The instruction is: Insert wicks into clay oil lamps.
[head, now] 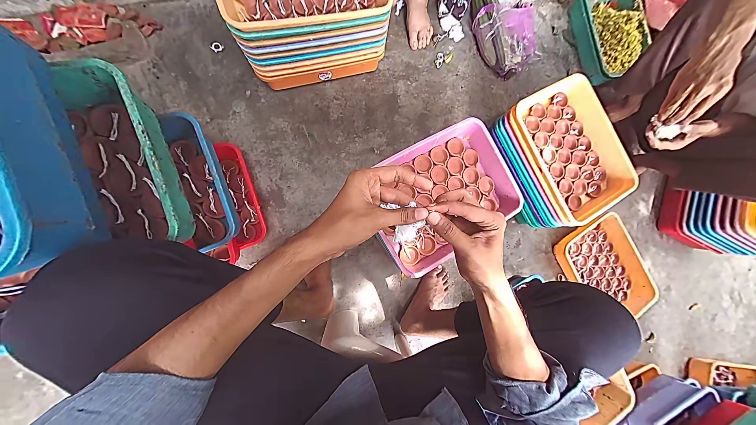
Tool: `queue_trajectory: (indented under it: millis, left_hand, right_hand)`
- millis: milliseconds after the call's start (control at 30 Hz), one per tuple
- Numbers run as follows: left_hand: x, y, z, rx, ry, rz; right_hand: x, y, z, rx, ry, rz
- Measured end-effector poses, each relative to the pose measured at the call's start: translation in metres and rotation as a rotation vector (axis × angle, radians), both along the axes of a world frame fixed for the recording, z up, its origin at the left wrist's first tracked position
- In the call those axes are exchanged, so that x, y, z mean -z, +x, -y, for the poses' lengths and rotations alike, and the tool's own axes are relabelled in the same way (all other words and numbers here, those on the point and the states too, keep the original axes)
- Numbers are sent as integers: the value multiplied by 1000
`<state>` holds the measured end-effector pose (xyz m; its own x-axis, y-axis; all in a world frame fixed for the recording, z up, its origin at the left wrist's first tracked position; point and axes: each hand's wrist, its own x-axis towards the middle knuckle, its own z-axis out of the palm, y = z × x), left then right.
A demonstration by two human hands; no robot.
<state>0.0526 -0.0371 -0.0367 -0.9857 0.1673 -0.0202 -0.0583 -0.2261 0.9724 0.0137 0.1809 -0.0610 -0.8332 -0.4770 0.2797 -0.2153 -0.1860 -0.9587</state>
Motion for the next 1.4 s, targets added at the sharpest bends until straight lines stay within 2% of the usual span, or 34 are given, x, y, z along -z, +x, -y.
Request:
queue_trajectory:
  millis: [367,700,900,1400]
  left_hand:
    - [3,0,0,-3,-37,7]
    - [11,1,-3,-69,-162,-234]
    - [8,7,-4,-51,-243,-207]
    - [3,4,-4,17,-193,-64]
  right_hand:
    - [-1,3,2,38,-32,85]
    - [-1,8,8,109,46,9]
    - [1,12,12,163,82,-52]
    - [0,17,15,127,-52,246]
